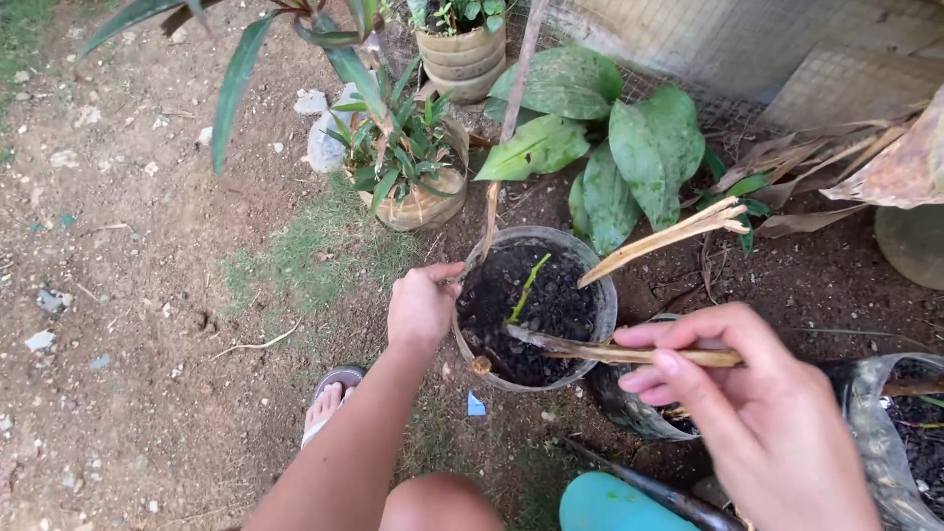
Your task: Tending to small potted plants by removing debris and aerating the soil with a hand tool.
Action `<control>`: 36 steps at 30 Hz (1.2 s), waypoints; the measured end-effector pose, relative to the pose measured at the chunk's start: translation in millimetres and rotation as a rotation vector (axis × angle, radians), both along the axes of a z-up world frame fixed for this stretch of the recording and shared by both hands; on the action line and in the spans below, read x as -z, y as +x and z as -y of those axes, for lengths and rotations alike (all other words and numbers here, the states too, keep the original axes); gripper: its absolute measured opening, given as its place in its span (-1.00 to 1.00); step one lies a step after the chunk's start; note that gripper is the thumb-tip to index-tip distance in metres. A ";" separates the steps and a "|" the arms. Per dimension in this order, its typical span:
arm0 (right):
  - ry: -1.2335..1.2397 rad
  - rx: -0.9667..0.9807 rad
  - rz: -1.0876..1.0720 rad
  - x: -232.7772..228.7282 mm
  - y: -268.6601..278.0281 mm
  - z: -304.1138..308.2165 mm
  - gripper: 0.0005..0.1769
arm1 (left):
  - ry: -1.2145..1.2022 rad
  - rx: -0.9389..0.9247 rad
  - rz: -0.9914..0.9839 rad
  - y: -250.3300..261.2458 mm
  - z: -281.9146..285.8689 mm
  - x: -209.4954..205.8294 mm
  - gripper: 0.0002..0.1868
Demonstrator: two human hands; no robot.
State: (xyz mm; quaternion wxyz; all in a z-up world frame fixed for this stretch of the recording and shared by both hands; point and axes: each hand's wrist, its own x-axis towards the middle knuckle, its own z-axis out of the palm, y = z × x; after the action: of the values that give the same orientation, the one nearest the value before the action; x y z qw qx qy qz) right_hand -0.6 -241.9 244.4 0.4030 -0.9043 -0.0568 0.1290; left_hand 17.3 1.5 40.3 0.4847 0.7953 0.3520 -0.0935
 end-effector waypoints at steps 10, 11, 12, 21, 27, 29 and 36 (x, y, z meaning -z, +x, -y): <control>0.022 0.020 -0.026 35.4 -4.5 9.3 -0.82 | 0.200 0.493 -0.221 -3.8 13.0 -28.2 -0.17; -0.065 0.052 -0.069 36.4 -6.7 2.3 -0.82 | 0.220 0.527 -0.207 -7.5 14.4 -21.8 -0.16; -0.152 0.084 -0.111 37.5 -8.8 -4.8 -0.81 | 0.240 0.562 -0.192 -11.1 15.8 -15.4 -0.16; -0.103 0.104 0.097 68.0 -23.4 -16.3 -0.84 | 0.279 0.925 -0.363 -20.4 -1.3 -68.9 -0.31; -0.037 0.117 0.167 89.4 -46.5 -14.9 -0.89 | 0.566 1.022 -0.216 -19.7 3.6 -31.0 -0.65; -0.079 0.152 0.165 93.7 -50.1 -16.0 -0.94 | 0.584 1.012 -0.200 -18.1 7.1 -26.4 -0.68; -0.048 0.082 0.181 113.2 -63.5 -6.1 -0.98 | 0.578 0.965 -0.163 -15.0 5.5 -34.5 -0.63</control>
State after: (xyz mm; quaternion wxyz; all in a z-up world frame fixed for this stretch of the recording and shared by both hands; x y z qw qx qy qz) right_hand -64.1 -235.8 131.1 0.3792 -0.9233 -0.0529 0.0313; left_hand 2.3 -4.1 74.8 0.1212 0.9566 -0.0038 -0.2651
